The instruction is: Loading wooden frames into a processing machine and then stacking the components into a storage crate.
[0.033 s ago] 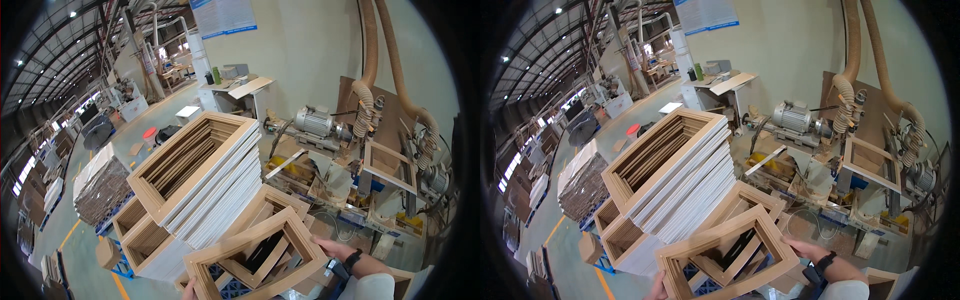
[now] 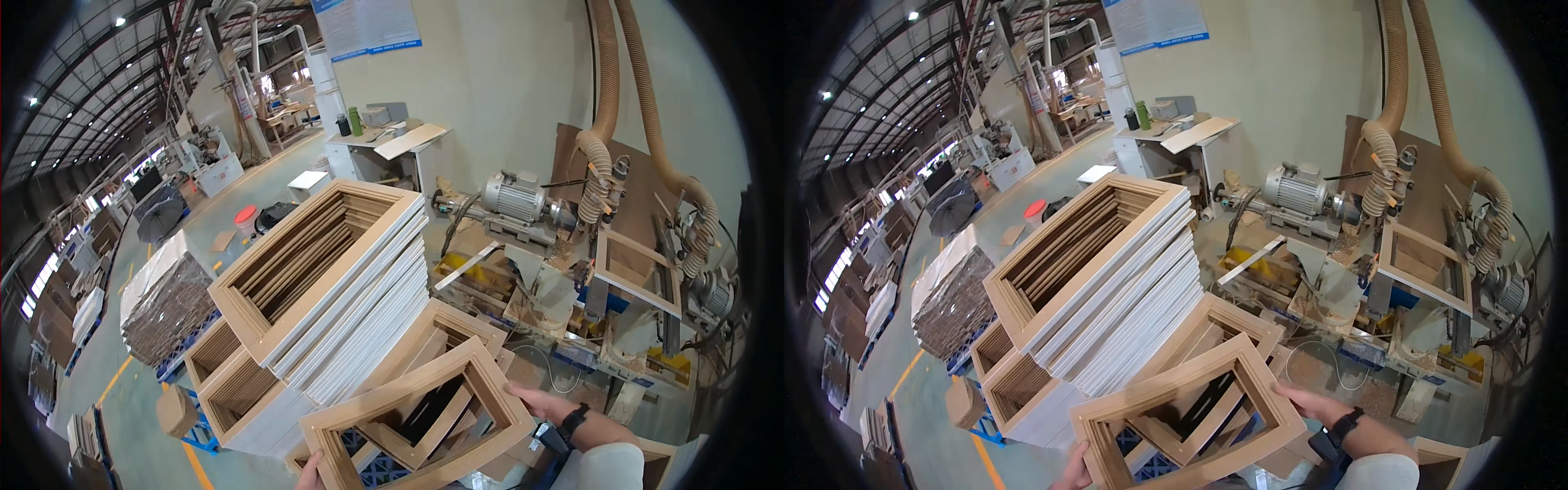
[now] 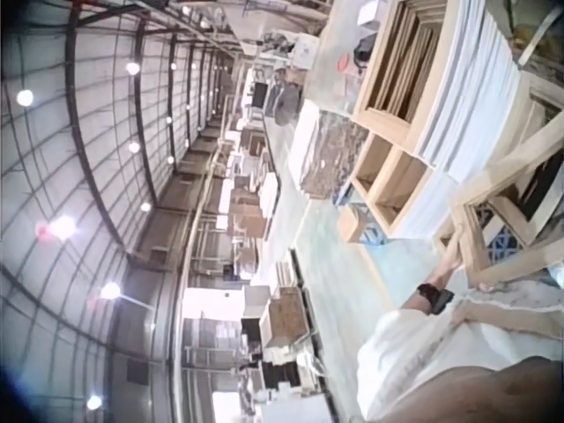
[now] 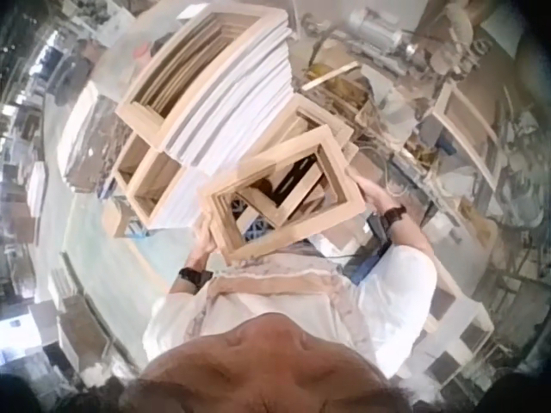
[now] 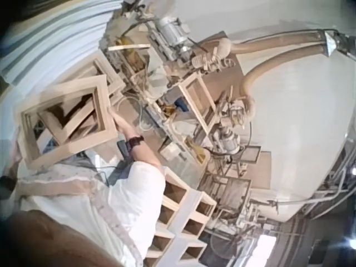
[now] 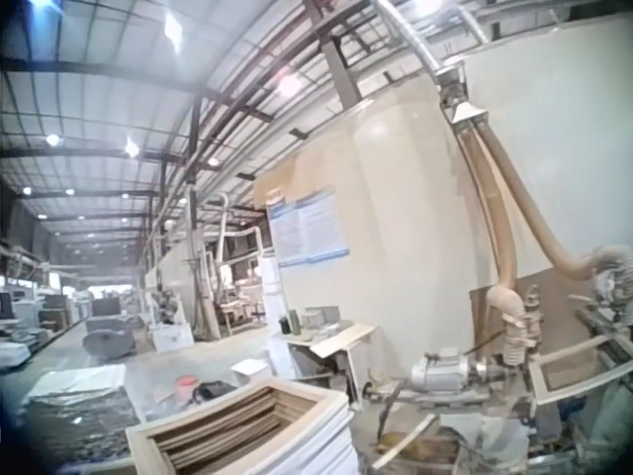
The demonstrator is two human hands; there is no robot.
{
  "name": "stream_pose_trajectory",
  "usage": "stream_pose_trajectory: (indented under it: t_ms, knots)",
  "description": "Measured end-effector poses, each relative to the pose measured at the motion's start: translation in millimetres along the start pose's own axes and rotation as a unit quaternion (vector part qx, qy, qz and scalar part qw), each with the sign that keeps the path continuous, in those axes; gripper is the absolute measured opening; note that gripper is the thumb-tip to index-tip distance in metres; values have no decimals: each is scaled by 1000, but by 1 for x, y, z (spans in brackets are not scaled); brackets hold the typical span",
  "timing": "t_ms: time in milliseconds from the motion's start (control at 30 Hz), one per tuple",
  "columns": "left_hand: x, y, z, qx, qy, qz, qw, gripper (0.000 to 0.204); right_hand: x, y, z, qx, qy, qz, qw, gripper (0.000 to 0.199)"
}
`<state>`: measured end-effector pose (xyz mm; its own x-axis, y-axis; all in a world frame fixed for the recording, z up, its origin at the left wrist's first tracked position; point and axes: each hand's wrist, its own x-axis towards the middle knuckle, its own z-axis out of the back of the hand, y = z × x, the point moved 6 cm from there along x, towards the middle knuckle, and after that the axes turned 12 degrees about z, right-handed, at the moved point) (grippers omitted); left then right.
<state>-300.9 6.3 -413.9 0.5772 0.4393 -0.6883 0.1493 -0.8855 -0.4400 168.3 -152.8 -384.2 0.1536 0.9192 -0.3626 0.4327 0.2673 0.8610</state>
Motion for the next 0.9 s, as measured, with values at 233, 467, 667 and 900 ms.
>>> stream_pose_trajectory:
  t_ms: [233,467,667,900]
  knots:
    - [-10,-4,-18,75,-65,-36,994,53,12,12,-11,35,-56,-111,992,67]
    - [-46,-28,-21,128,-55,-63,988,55,-11,30,-28,-39,-9,44,998,79]
    - [-69,-83,-74,276,22,-211,937,72,-6,82,-23,55,18,253,966,82]
    - [-32,-74,-37,326,-52,-222,918,83,33,21,45,154,40,429,889,90]
